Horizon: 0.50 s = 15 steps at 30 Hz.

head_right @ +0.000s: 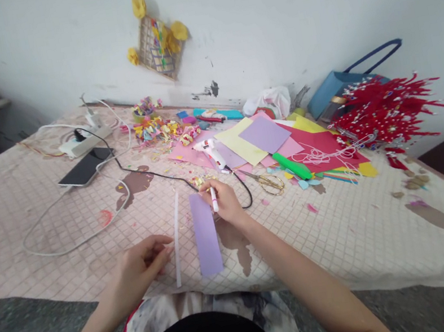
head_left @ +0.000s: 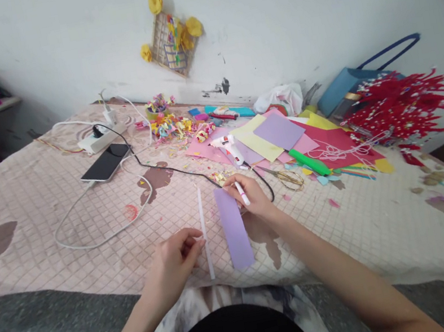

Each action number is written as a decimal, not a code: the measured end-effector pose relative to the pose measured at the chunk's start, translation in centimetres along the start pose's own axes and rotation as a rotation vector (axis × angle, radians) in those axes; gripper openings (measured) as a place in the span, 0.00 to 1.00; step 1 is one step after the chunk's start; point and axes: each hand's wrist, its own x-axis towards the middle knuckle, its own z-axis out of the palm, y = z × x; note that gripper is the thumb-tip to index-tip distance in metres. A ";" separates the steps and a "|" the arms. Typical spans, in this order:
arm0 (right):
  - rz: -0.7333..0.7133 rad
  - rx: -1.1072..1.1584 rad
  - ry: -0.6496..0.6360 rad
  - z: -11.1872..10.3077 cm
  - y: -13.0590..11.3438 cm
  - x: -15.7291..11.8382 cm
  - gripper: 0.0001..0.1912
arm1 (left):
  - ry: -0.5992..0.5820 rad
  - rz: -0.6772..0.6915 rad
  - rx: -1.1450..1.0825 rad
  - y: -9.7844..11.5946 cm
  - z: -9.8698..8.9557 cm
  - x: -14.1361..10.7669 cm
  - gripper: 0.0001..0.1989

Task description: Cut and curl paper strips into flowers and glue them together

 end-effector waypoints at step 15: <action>-0.652 -0.375 -0.055 -2.2 -2.4 -7.5 0.09 | 0.042 0.031 -0.004 0.0 -0.3 0.0 0.11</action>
